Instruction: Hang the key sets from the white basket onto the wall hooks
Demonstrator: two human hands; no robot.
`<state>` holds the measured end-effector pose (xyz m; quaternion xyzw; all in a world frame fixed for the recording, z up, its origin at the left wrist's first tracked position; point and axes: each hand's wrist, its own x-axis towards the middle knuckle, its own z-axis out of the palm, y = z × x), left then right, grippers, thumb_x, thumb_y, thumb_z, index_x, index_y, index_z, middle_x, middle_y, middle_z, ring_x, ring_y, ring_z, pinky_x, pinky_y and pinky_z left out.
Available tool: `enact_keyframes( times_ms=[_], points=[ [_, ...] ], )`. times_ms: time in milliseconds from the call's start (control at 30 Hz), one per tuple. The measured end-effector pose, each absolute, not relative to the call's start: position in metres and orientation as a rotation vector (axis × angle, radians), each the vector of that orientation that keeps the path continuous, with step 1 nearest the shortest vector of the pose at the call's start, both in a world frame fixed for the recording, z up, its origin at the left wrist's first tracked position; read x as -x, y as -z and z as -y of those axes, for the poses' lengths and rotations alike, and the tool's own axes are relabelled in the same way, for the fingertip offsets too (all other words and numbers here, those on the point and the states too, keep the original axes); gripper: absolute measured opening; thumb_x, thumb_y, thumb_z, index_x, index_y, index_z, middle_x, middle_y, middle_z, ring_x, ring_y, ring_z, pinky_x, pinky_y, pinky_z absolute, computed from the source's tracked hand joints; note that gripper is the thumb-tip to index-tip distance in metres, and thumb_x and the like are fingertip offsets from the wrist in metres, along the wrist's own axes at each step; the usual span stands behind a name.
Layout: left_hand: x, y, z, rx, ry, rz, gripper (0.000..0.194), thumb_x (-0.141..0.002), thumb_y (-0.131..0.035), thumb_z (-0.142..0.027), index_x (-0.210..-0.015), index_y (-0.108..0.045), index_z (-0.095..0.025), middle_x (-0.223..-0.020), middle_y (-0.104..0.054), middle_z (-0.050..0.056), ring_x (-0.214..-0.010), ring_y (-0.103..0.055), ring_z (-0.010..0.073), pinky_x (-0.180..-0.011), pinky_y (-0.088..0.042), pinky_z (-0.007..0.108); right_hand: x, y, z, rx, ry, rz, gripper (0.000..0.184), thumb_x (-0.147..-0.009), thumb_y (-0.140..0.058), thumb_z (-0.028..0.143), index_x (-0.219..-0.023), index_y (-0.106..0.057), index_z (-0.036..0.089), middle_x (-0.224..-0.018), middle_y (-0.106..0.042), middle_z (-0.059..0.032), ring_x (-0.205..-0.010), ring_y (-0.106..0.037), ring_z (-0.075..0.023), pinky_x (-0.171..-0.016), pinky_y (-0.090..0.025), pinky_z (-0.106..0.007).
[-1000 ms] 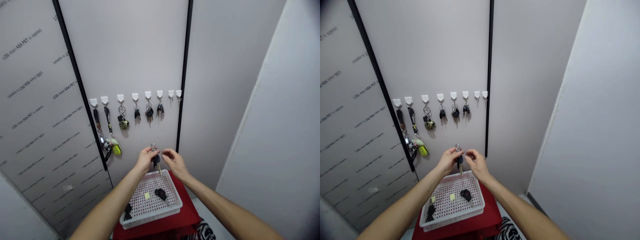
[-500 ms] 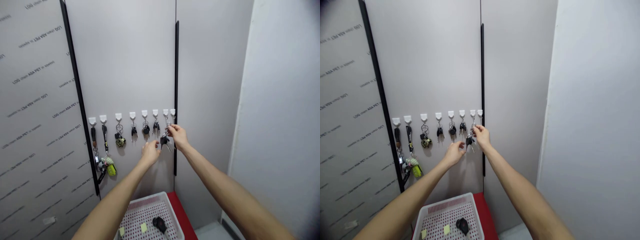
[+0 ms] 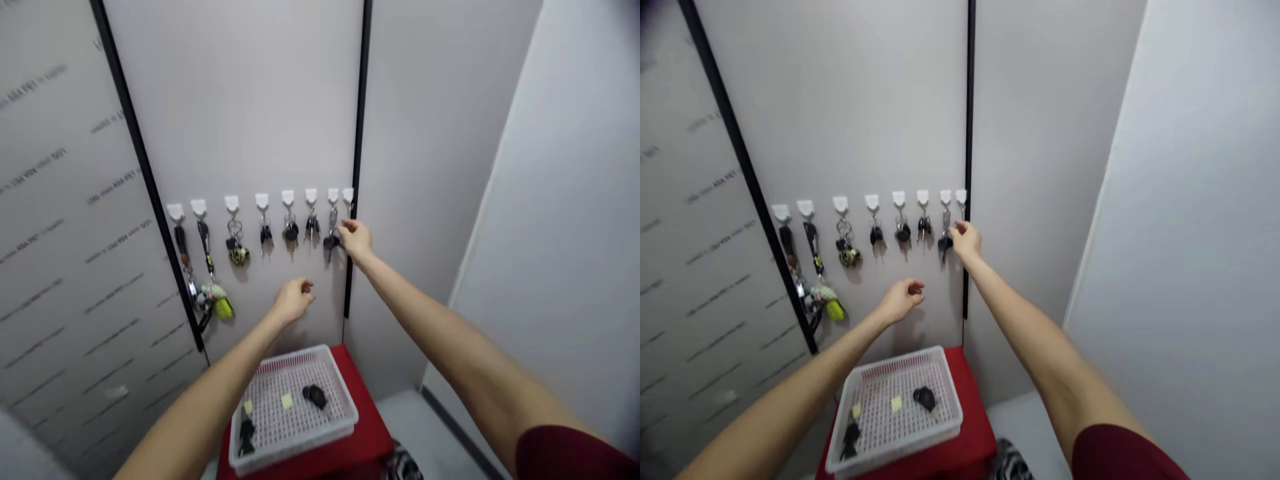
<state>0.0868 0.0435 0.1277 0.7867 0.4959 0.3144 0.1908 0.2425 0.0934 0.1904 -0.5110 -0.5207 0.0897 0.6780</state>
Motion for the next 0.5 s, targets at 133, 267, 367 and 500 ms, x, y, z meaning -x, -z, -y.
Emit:
enact_keyframes(
  times_ms=[133, 267, 367, 500],
  points=[
    [-0.062, -0.058, -0.031, -2.108, -0.67, -1.396, 0.028, -0.058, -0.047, -0.016, -0.085, -0.052, -0.011, -0.078, -0.057, 0.006, -0.07, -0.051, 0.0116, -0.063, -0.039, 0.021, -0.225, -0.113, -0.053, 1.259, -0.001, 1.645, 0.028, -0.061, -0.045, 0.02, -0.087, -0.051, 0.014, -0.086, -0.055, -0.0054, -0.074, -0.049, -0.0115, -0.068, -0.036, -0.025],
    [-0.045, 0.007, -0.003, -2.104, -0.417, -1.363, 0.028, -0.053, -0.049, -0.013, -0.081, -0.053, -0.013, -0.076, -0.057, 0.004, -0.068, -0.051, 0.0119, -0.061, -0.038, 0.021, -0.201, -0.03, 0.0, 1.317, -0.267, 2.53, 0.021, -0.059, -0.048, 0.02, -0.077, -0.057, 0.017, -0.076, -0.058, -0.0046, -0.077, -0.049, -0.0153, -0.069, -0.033, -0.027],
    [-0.044, 0.031, 0.013, -2.198, -0.333, -1.377, 0.027, -0.052, -0.048, -0.012, -0.078, -0.053, -0.014, -0.073, -0.057, 0.003, -0.066, -0.05, 0.0125, -0.058, -0.037, 0.021, -0.192, 0.005, 0.018, 1.411, -0.171, 2.761, 0.022, -0.057, -0.051, 0.025, -0.076, -0.057, 0.017, -0.077, -0.058, -0.0068, -0.08, -0.046, -0.0199, -0.072, -0.029, -0.032],
    [-0.052, 0.04, 0.015, -2.244, -0.345, -1.497, 0.023, -0.054, -0.046, -0.016, -0.075, -0.054, -0.016, -0.069, -0.057, 0.003, -0.064, -0.05, 0.0141, -0.056, -0.035, 0.022, -0.187, 0.015, 0.016, 1.467, -0.058, 2.745, 0.026, -0.06, -0.048, 0.025, -0.084, -0.054, 0.017, -0.082, -0.057, -0.0083, -0.081, -0.046, -0.0209, -0.073, -0.026, -0.034]
  ],
)
